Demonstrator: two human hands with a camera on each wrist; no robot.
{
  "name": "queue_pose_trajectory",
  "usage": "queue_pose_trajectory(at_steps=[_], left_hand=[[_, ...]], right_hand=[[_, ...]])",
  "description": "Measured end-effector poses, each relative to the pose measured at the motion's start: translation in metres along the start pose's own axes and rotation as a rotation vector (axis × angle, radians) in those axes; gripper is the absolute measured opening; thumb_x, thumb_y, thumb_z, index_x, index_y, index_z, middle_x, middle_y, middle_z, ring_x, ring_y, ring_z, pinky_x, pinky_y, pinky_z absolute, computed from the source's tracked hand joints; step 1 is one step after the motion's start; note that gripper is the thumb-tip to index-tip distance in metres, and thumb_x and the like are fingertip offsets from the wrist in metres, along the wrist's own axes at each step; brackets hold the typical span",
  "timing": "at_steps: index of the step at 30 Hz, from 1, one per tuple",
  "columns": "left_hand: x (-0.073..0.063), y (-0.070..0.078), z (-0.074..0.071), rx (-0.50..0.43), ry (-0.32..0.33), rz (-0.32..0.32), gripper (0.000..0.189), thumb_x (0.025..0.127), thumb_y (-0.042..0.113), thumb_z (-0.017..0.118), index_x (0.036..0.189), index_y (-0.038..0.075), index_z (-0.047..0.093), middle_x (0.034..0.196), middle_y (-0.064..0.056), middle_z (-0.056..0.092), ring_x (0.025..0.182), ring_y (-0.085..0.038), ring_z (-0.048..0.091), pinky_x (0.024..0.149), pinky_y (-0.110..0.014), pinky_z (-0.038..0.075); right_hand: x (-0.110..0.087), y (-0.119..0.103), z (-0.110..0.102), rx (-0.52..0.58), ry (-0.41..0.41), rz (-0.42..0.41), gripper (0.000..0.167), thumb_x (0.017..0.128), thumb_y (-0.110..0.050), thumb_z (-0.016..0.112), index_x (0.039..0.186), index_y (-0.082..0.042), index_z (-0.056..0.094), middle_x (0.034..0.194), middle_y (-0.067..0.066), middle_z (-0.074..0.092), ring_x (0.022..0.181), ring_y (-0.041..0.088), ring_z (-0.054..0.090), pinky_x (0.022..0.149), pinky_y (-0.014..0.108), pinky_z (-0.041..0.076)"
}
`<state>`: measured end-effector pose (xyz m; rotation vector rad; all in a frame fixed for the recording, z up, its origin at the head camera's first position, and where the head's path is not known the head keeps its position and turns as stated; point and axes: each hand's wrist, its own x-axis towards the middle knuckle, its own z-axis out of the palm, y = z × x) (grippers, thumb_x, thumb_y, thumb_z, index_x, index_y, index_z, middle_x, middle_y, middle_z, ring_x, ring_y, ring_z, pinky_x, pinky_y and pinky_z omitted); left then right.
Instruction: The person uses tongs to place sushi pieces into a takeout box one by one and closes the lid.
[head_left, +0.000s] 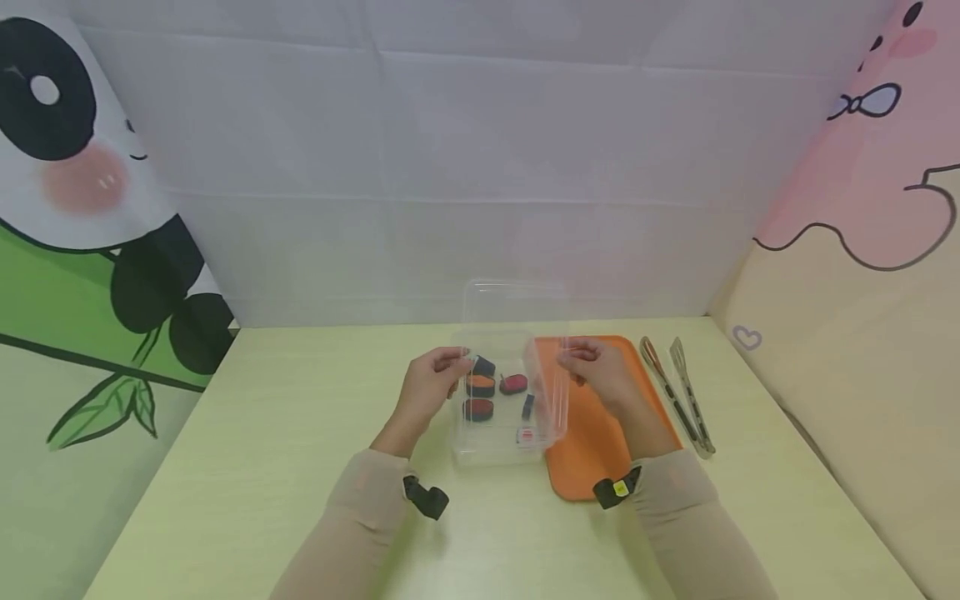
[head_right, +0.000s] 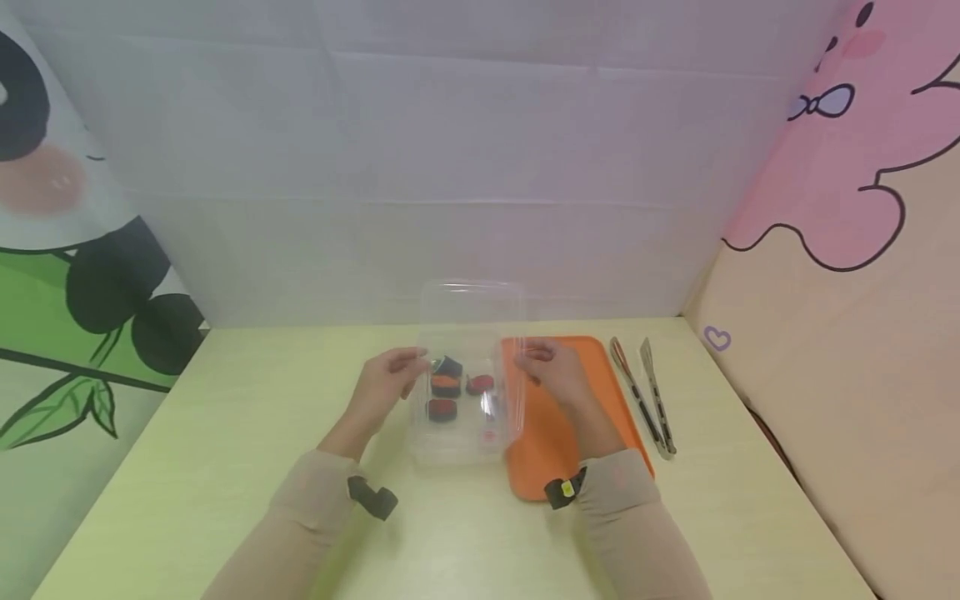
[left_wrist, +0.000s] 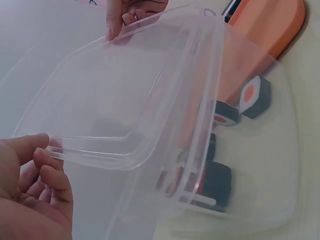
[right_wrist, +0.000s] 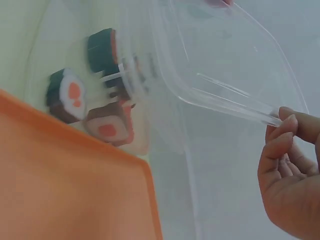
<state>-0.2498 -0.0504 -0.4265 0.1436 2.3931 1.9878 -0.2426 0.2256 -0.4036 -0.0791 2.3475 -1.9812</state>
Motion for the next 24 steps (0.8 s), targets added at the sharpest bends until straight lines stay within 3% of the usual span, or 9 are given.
queue_pose_trajectory(at_steps=[3,6,9,14,18,21,24], left_hand=[[-0.001,0.007,-0.001,-0.039,0.014,0.025,0.026,0.094,0.018,0.067,0.116,0.004,0.068,0.091,-0.01,0.068,0.062,-0.014,0.051,0.054,-0.021,0.044],[-0.003,0.014,-0.003,-0.041,0.042,0.052,0.023,0.093,0.019,0.069,0.113,0.007,0.07,0.093,-0.007,0.07,0.067,-0.017,0.057,0.06,-0.023,0.051],[-0.006,0.018,-0.004,-0.043,0.066,0.074,0.023,0.094,0.02,0.068,0.114,0.008,0.07,0.102,-0.007,0.071,0.079,-0.021,0.064,0.072,-0.03,0.056],[-0.011,0.019,-0.001,-0.099,0.077,0.113,0.026,0.098,0.016,0.06,0.118,0.001,0.067,0.106,-0.013,0.07,0.097,-0.029,0.066,0.094,-0.041,0.049],[-0.013,0.014,0.001,-0.207,0.05,0.15,0.031,0.101,0.016,0.052,0.122,-0.004,0.062,0.12,-0.015,0.065,0.107,-0.03,0.062,0.1,-0.039,0.045],[-0.015,0.01,0.004,-0.215,0.046,0.153,0.035,0.102,0.021,0.051,0.124,-0.004,0.061,0.135,-0.011,0.057,0.121,-0.028,0.054,0.105,-0.039,0.04],[-0.017,0.005,0.008,-0.178,0.053,0.12,0.038,0.101,0.021,0.053,0.13,-0.002,0.058,0.145,-0.009,0.048,0.133,-0.025,0.043,0.109,-0.04,0.034]], right_hand=[[-0.001,-0.005,0.0,0.018,0.024,-0.033,0.035,0.095,-0.009,0.065,0.123,0.008,0.056,0.097,0.006,0.064,0.071,0.013,0.056,0.063,0.025,0.05],[-0.003,-0.009,-0.001,0.054,0.034,-0.099,0.031,0.094,-0.01,0.066,0.118,0.009,0.06,0.097,0.009,0.066,0.071,0.014,0.059,0.067,0.027,0.053],[-0.004,-0.01,-0.003,0.125,0.026,-0.16,0.028,0.095,-0.009,0.064,0.116,0.01,0.062,0.101,0.01,0.067,0.076,0.016,0.063,0.075,0.03,0.056],[-0.007,-0.008,-0.002,0.311,-0.02,-0.235,0.013,0.098,0.0,0.056,0.102,0.006,0.067,0.099,0.006,0.068,0.09,0.017,0.065,0.087,0.032,0.053],[-0.008,-0.005,0.003,0.464,-0.039,-0.274,0.026,0.1,0.003,0.046,0.094,0.0,0.072,0.099,0.007,0.07,0.093,0.018,0.066,0.089,0.031,0.052],[-0.01,-0.003,0.007,0.44,-0.002,-0.246,0.027,0.102,-0.003,0.046,0.105,0.005,0.071,0.108,0.012,0.069,0.099,0.019,0.065,0.091,0.031,0.051],[-0.012,0.0,0.012,0.289,0.035,-0.154,0.033,0.102,-0.012,0.05,0.123,0.01,0.061,0.125,0.017,0.062,0.114,0.023,0.058,0.098,0.035,0.046]])
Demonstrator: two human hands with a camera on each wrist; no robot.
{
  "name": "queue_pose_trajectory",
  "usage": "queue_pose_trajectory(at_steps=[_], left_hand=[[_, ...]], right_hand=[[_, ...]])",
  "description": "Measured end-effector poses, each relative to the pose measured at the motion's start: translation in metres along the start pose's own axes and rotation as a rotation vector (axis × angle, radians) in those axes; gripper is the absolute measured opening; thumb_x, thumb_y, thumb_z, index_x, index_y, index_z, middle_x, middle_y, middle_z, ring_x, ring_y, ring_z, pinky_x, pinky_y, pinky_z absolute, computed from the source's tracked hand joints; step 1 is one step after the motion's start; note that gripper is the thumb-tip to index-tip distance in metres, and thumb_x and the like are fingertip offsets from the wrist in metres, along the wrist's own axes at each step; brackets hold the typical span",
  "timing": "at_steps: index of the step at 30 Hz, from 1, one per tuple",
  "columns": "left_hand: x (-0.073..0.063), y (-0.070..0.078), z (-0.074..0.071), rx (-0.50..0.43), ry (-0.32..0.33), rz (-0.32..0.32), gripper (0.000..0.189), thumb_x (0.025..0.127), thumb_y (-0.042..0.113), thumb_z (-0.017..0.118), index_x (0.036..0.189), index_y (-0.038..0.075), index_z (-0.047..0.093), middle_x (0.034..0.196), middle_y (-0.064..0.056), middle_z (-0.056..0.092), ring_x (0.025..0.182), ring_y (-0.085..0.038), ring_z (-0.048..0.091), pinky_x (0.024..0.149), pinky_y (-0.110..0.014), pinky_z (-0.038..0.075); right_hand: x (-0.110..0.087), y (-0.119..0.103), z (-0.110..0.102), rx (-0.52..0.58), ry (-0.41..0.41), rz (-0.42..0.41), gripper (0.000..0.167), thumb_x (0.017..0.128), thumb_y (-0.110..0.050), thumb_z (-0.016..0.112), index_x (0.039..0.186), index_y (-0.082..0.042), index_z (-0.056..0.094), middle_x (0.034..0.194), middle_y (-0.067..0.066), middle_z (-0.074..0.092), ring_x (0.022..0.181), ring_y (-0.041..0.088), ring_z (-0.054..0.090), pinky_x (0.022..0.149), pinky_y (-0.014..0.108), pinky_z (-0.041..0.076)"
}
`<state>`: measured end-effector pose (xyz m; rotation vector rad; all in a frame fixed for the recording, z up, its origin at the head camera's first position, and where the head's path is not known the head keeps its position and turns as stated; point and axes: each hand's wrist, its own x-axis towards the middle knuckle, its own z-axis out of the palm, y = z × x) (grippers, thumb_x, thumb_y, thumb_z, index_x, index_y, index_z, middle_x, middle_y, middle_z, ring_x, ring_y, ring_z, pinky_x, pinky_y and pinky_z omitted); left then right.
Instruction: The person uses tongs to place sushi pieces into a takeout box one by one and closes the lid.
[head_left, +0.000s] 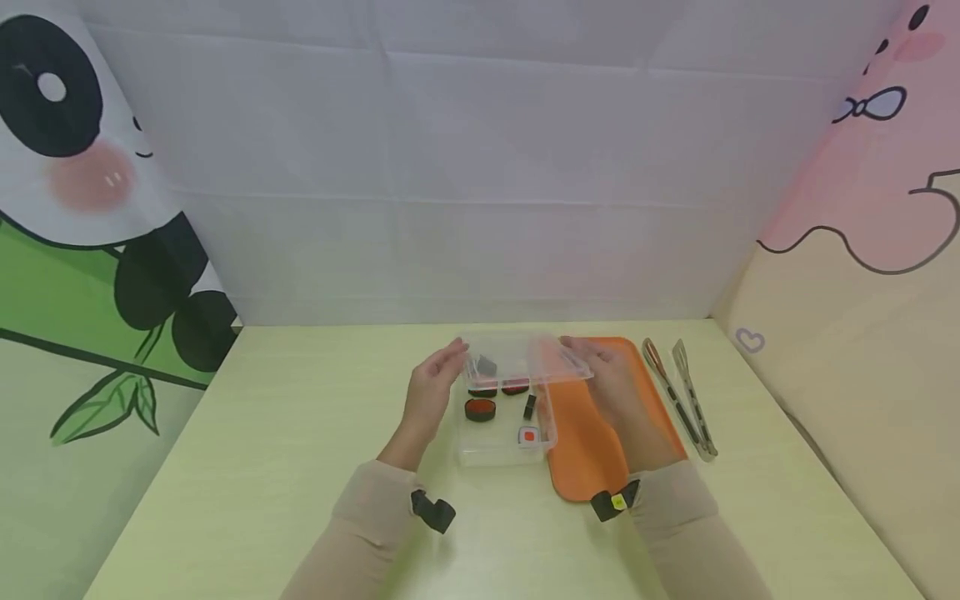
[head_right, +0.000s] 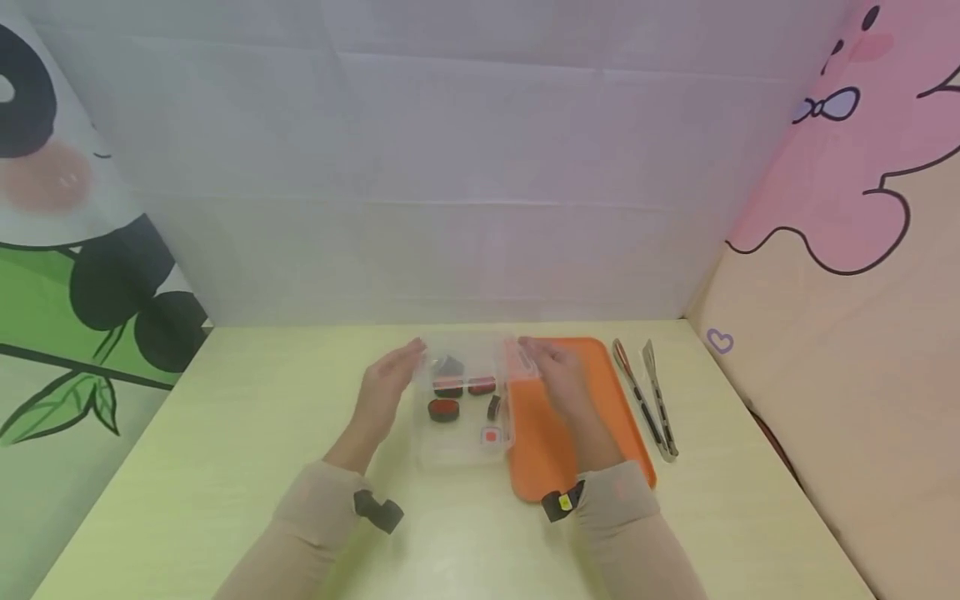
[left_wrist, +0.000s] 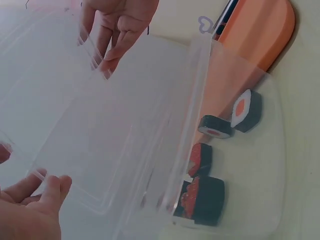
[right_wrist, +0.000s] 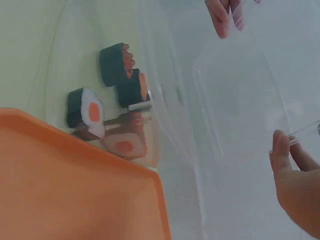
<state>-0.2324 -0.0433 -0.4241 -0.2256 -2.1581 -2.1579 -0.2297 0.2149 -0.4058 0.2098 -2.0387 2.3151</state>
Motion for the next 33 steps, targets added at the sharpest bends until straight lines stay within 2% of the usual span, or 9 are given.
queue_pose_trajectory(at_steps=[6,17,19,22,24,25,30,31,33], left_hand=[[-0.003,-0.012,0.01,0.066,-0.026,-0.113,0.049,0.102,0.015,0.044,0.149,0.002,0.036,0.158,-0.008,0.024,0.142,-0.024,0.026,0.113,-0.038,0.027],[0.008,-0.028,0.009,0.138,0.05,-0.154,0.048,0.098,0.012,0.047,0.145,0.001,0.042,0.154,-0.013,0.033,0.14,-0.029,0.032,0.112,-0.041,0.028],[0.009,-0.032,0.009,0.17,0.067,-0.159,0.048,0.097,0.012,0.048,0.144,0.002,0.045,0.153,-0.012,0.035,0.134,-0.031,0.041,0.103,-0.037,0.042],[0.01,-0.037,0.008,0.21,0.087,-0.155,0.049,0.096,0.013,0.048,0.144,0.004,0.047,0.152,-0.011,0.038,0.131,-0.033,0.043,0.094,-0.04,0.046],[0.008,-0.041,0.008,0.213,0.095,-0.148,0.049,0.095,0.013,0.048,0.144,0.005,0.047,0.152,-0.009,0.038,0.108,-0.031,0.057,0.074,-0.036,0.049],[0.006,-0.043,0.008,0.208,0.1,-0.137,0.049,0.095,0.012,0.048,0.144,0.005,0.047,0.152,-0.01,0.038,0.093,-0.029,0.058,0.072,-0.033,0.049],[-0.003,-0.059,0.009,0.159,0.12,-0.08,0.047,0.096,0.007,0.048,0.143,0.005,0.049,0.153,-0.007,0.037,0.113,-0.025,0.059,0.09,-0.03,0.05],[-0.004,-0.062,0.009,0.158,0.122,-0.07,0.047,0.096,0.006,0.048,0.143,0.004,0.048,0.153,-0.007,0.036,0.13,-0.028,0.047,0.101,-0.036,0.043],[-0.005,-0.067,0.007,0.166,0.106,-0.068,0.048,0.097,0.008,0.048,0.145,0.005,0.046,0.154,-0.006,0.035,0.138,-0.03,0.035,0.11,-0.042,0.033]], right_hand=[[-0.006,0.018,0.012,-0.183,0.005,0.142,0.047,0.101,-0.016,0.056,0.142,0.004,0.045,0.146,0.019,0.044,0.133,0.033,0.041,0.108,0.045,0.036],[0.0,0.044,0.023,-0.086,0.059,0.137,0.047,0.099,-0.005,0.055,0.142,0.008,0.042,0.139,0.03,0.045,0.125,0.039,0.047,0.104,0.042,0.04],[0.0,0.046,0.025,-0.087,0.083,0.148,0.047,0.098,-0.004,0.056,0.142,0.007,0.044,0.132,0.03,0.051,0.12,0.038,0.051,0.101,0.04,0.043],[0.001,0.048,0.027,-0.121,0.121,0.151,0.047,0.096,-0.004,0.058,0.141,0.003,0.048,0.119,0.027,0.059,0.107,0.031,0.057,0.092,0.037,0.048],[0.0,0.05,0.028,-0.159,0.136,0.144,0.047,0.095,-0.004,0.06,0.14,0.002,0.05,0.111,0.023,0.061,0.097,0.025,0.058,0.083,0.032,0.05],[-0.003,0.048,0.029,-0.184,0.142,0.14,0.046,0.095,-0.004,0.06,0.139,0.003,0.051,0.107,0.022,0.062,0.091,0.022,0.058,0.078,0.028,0.051],[-0.009,0.058,0.029,-0.314,0.159,0.099,0.042,0.095,-0.005,0.061,0.136,0.004,0.054,0.103,0.022,0.063,0.076,0.014,0.052,0.058,0.017,0.045],[-0.01,0.06,0.03,-0.334,0.16,0.084,0.042,0.095,-0.005,0.06,0.135,0.005,0.054,0.111,0.023,0.062,0.077,0.014,0.051,0.057,0.017,0.045],[-0.01,0.067,0.029,-0.368,0.162,0.056,0.042,0.095,-0.005,0.06,0.136,0.002,0.055,0.127,0.019,0.059,0.08,0.014,0.053,0.058,0.016,0.046]])
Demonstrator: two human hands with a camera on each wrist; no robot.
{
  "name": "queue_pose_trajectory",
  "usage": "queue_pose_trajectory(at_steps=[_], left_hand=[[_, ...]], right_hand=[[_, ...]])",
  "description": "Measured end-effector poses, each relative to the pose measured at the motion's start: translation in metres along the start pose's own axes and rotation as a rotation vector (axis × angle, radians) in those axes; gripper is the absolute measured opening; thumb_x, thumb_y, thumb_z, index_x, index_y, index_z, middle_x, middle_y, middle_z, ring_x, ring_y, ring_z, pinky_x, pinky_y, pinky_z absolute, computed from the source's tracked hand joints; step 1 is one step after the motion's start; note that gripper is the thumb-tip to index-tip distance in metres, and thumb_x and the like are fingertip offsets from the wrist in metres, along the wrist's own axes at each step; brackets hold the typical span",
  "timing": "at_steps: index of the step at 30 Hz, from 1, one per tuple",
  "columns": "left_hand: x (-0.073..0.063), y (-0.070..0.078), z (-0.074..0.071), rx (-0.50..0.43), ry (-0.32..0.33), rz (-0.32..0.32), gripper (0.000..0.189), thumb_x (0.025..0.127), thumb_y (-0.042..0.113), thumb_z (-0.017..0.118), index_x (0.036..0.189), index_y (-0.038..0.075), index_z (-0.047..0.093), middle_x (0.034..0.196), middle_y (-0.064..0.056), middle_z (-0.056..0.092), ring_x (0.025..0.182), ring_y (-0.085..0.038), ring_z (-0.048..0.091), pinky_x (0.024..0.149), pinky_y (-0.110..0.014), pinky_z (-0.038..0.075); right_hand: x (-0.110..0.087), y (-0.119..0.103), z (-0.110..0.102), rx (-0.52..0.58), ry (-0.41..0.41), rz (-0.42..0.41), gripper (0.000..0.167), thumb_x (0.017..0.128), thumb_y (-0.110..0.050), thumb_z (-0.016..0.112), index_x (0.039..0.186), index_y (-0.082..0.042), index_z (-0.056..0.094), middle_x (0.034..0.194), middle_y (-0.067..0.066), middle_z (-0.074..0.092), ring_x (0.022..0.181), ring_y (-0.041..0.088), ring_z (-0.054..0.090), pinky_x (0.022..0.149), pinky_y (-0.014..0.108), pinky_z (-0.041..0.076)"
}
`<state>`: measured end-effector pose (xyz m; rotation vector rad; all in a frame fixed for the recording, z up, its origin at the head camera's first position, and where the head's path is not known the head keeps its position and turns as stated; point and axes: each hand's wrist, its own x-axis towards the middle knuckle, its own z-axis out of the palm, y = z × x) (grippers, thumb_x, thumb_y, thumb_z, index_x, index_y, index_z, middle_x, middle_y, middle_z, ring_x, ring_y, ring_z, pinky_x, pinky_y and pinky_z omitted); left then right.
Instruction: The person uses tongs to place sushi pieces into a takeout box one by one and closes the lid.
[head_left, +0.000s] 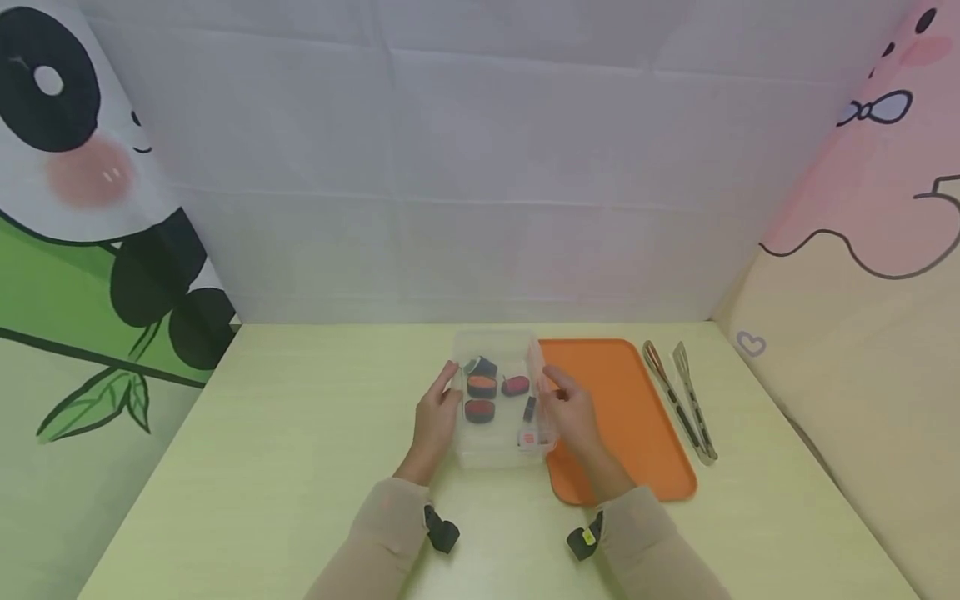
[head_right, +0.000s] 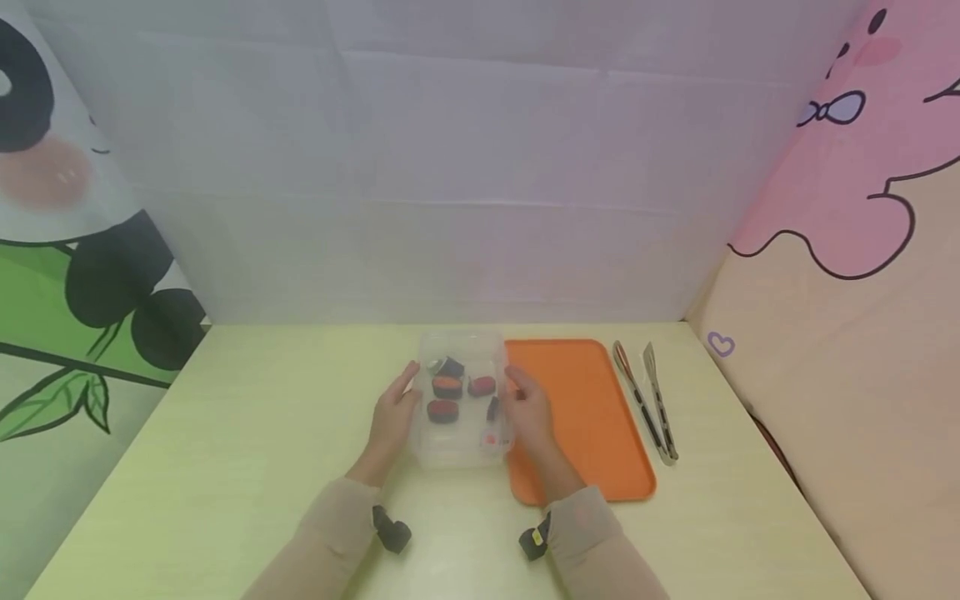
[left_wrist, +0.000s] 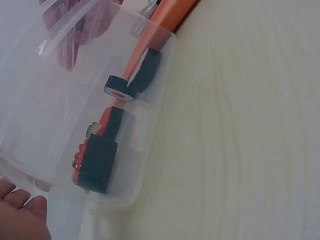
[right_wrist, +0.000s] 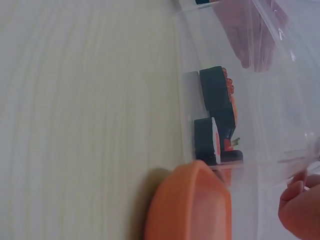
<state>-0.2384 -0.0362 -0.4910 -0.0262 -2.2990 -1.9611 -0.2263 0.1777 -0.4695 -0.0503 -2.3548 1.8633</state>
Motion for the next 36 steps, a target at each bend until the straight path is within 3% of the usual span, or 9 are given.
queue_pose_trajectory(at_steps=[4,9,12,15,21,27,30,33,36], left_hand=[[-0.001,-0.003,-0.002,0.053,-0.069,-0.023,0.051,0.099,0.011,0.046,0.15,0.006,0.038,0.158,-0.004,0.026,0.139,-0.031,0.031,0.112,-0.044,0.028],[-0.006,0.004,0.002,0.131,-0.108,-0.044,0.057,0.099,0.01,0.047,0.152,0.005,0.03,0.16,-0.012,0.016,0.144,-0.033,0.019,0.114,-0.048,0.018],[-0.013,0.007,0.006,0.19,-0.103,-0.057,0.058,0.099,0.012,0.048,0.153,0.003,0.028,0.159,-0.019,0.015,0.143,-0.039,0.017,0.114,-0.053,0.017],[-0.021,0.008,0.01,0.24,-0.112,-0.042,0.057,0.102,0.015,0.045,0.153,0.001,0.024,0.158,-0.023,0.016,0.142,-0.041,0.016,0.113,-0.056,0.016],[-0.023,0.005,0.014,0.263,-0.091,0.011,0.053,0.104,0.015,0.04,0.154,0.003,0.024,0.158,-0.02,0.019,0.142,-0.038,0.02,0.113,-0.053,0.02],[-0.018,0.003,0.011,0.244,-0.069,0.048,0.05,0.104,0.011,0.039,0.152,0.003,0.028,0.156,-0.021,0.025,0.141,-0.04,0.024,0.112,-0.053,0.022],[-0.016,0.003,0.007,0.218,-0.089,0.004,0.052,0.103,0.013,0.043,0.152,0.003,0.029,0.154,-0.022,0.027,0.14,-0.04,0.026,0.112,-0.054,0.024],[-0.008,0.006,0.001,0.208,-0.115,-0.05,0.054,0.103,0.018,0.046,0.152,0.006,0.029,0.153,-0.022,0.03,0.138,-0.042,0.029,0.11,-0.057,0.026],[0.01,0.007,-0.003,0.238,-0.141,-0.042,0.054,0.105,0.026,0.041,0.153,0.008,0.028,0.154,-0.021,0.028,0.139,-0.042,0.028,0.11,-0.058,0.025]], right_hand=[[-0.005,-0.002,0.002,-0.109,0.003,-0.035,0.045,0.093,-0.004,0.059,0.137,0.0,0.054,0.146,0.012,0.047,0.082,0.018,0.051,0.056,0.018,0.044],[-0.008,-0.005,0.003,-0.278,-0.022,-0.064,0.049,0.091,-0.007,0.057,0.139,0.001,0.051,0.149,0.014,0.041,0.101,0.032,0.053,0.08,0.039,0.05],[-0.01,-0.002,0.004,-0.341,-0.068,-0.085,0.048,0.097,-0.011,0.053,0.142,0.003,0.045,0.152,0.02,0.035,0.127,0.042,0.043,0.102,0.056,0.039],[-0.015,0.002,0.005,-0.371,-0.105,-0.076,0.049,0.103,-0.016,0.046,0.148,0.002,0.037,0.153,0.022,0.03,0.137,0.044,0.029,0.108,0.06,0.027],[-0.022,0.002,0.004,-0.322,-0.076,-0.02,0.048,0.106,-0.022,0.041,0.152,-0.009,0.035,0.156,0.014,0.029,0.12,0.042,0.049,0.096,0.055,0.043],[-0.02,0.003,0.008,-0.281,-0.072,0.003,0.049,0.106,-0.023,0.042,0.153,-0.013,0.033,0.156,0.012,0.03,0.134,0.038,0.038,0.106,0.052,0.035],[-0.017,0.002,0.008,-0.266,-0.072,0.044,0.049,0.105,-0.022,0.043,0.153,-0.014,0.034,0.141,0.02,0.048,0.106,0.039,0.058,0.084,0.049,0.052],[-0.006,-0.001,0.007,-0.272,-0.084,0.063,0.05,0.105,-0.022,0.045,0.153,-0.013,0.034,0.126,0.025,0.057,0.087,0.035,0.062,0.065,0.042,0.054],[0.013,-0.005,0.005,-0.298,-0.115,0.03,0.053,0.105,-0.023,0.045,0.154,-0.012,0.03,0.132,0.027,0.054,0.106,0.037,0.062,0.081,0.049,0.054]])
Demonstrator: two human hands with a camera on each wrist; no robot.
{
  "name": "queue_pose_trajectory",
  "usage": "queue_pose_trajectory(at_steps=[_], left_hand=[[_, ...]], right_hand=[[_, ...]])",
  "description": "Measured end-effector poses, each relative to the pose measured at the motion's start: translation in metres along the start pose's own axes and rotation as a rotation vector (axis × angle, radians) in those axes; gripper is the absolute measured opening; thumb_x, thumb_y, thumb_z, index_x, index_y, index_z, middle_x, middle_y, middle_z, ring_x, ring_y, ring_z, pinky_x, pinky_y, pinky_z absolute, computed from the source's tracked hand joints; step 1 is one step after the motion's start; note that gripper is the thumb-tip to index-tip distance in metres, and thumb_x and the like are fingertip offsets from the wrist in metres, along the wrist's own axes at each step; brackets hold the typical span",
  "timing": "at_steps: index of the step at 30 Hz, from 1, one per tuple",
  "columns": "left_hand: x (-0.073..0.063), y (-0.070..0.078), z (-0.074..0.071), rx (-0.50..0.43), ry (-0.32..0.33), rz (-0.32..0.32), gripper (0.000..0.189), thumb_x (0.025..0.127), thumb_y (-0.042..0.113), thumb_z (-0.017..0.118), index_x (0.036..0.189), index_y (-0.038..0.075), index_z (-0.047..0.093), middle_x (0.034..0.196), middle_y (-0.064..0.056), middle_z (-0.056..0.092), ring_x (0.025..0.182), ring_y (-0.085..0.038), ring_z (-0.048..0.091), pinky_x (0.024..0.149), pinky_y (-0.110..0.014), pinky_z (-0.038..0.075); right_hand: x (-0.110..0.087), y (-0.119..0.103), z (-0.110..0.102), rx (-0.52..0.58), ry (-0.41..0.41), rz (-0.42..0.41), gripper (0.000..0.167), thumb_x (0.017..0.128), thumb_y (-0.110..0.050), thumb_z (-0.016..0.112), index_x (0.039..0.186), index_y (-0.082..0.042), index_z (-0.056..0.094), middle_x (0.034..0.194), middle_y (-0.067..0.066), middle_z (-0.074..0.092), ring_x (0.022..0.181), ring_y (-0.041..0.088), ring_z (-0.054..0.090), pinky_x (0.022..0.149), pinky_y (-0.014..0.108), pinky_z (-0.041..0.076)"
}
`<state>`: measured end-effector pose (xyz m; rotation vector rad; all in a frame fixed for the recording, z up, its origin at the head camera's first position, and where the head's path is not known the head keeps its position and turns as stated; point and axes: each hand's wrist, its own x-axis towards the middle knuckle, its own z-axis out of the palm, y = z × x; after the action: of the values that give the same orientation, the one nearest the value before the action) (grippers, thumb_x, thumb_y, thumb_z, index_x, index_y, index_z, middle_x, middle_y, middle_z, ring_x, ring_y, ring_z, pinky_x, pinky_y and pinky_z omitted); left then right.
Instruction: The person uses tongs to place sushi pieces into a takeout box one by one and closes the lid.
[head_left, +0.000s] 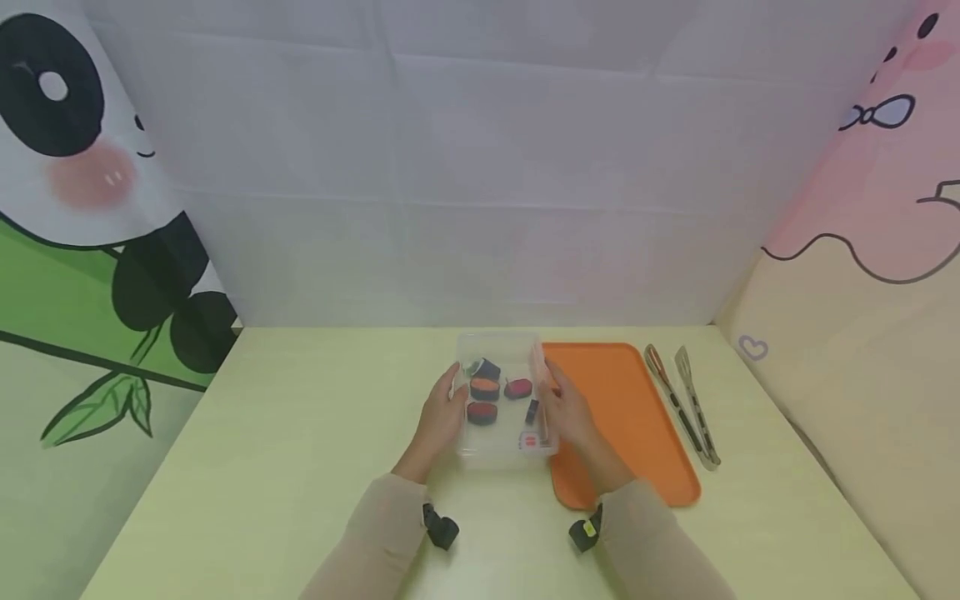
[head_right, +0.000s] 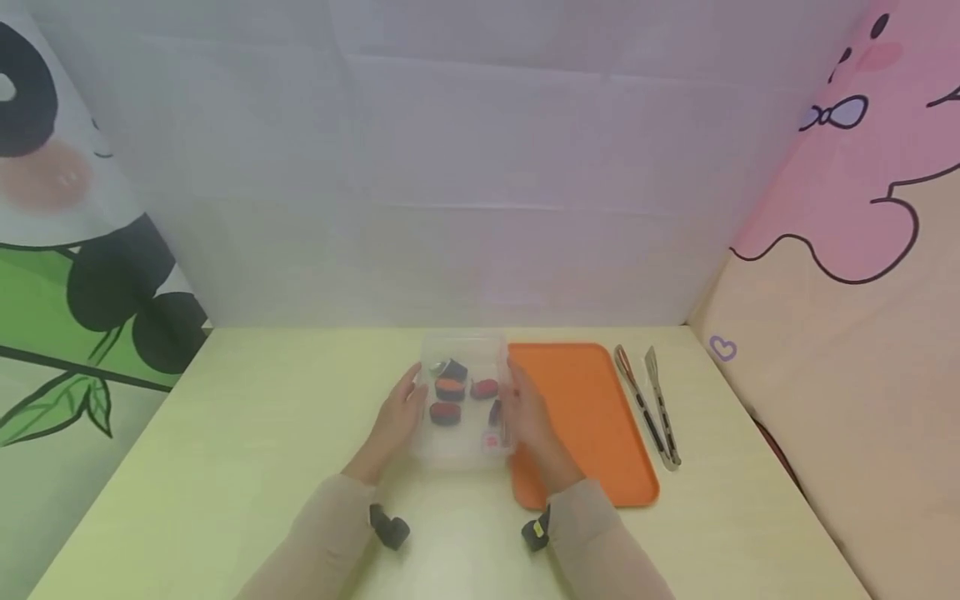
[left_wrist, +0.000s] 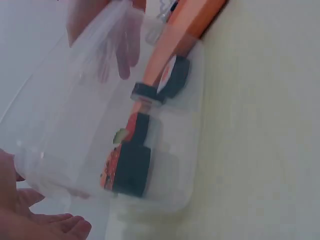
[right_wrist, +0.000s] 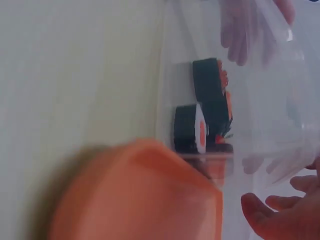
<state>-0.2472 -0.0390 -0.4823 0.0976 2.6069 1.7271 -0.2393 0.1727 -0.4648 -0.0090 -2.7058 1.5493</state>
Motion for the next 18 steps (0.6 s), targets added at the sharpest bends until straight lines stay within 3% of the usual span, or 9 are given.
queue_pose_trajectory(at_steps=[3,7,14,18], left_hand=[[0.016,-0.001,-0.003,0.055,-0.045,0.044,0.053,0.107,0.03,0.034,0.155,0.009,0.025,0.159,-0.018,0.018,0.143,-0.039,0.019,0.113,-0.057,0.018],[0.023,-0.007,0.0,0.058,-0.109,0.053,0.051,0.108,0.029,0.03,0.156,0.012,0.023,0.162,-0.013,0.008,0.144,-0.037,0.015,0.114,-0.056,0.015],[0.023,-0.01,0.003,0.014,-0.107,0.036,0.052,0.108,0.032,0.03,0.156,0.015,0.023,0.162,-0.01,0.007,0.144,-0.036,0.015,0.114,-0.055,0.016],[0.032,-0.012,-0.003,-0.011,-0.113,0.013,0.054,0.107,0.029,0.036,0.157,0.015,0.021,0.16,-0.014,0.018,0.142,-0.038,0.023,0.112,-0.056,0.022]], right_hand=[[0.021,0.001,-0.002,-0.061,-0.051,-0.08,0.057,0.105,-0.025,0.043,0.155,-0.007,0.022,0.147,0.024,0.04,0.128,0.041,0.045,0.102,0.055,0.039],[0.033,0.007,0.0,-0.129,-0.117,-0.104,0.058,0.107,-0.025,0.037,0.156,-0.004,0.014,0.158,0.019,0.02,0.141,0.04,0.023,0.113,0.054,0.02],[0.03,0.008,0.001,-0.124,-0.122,-0.029,0.057,0.107,-0.027,0.035,0.157,-0.011,0.012,0.151,0.025,0.031,0.125,0.051,0.043,0.099,0.062,0.039],[0.037,0.004,-0.002,-0.165,-0.112,-0.052,0.059,0.106,-0.026,0.039,0.156,-0.006,0.014,0.152,0.025,0.029,0.132,0.046,0.038,0.107,0.057,0.031]])
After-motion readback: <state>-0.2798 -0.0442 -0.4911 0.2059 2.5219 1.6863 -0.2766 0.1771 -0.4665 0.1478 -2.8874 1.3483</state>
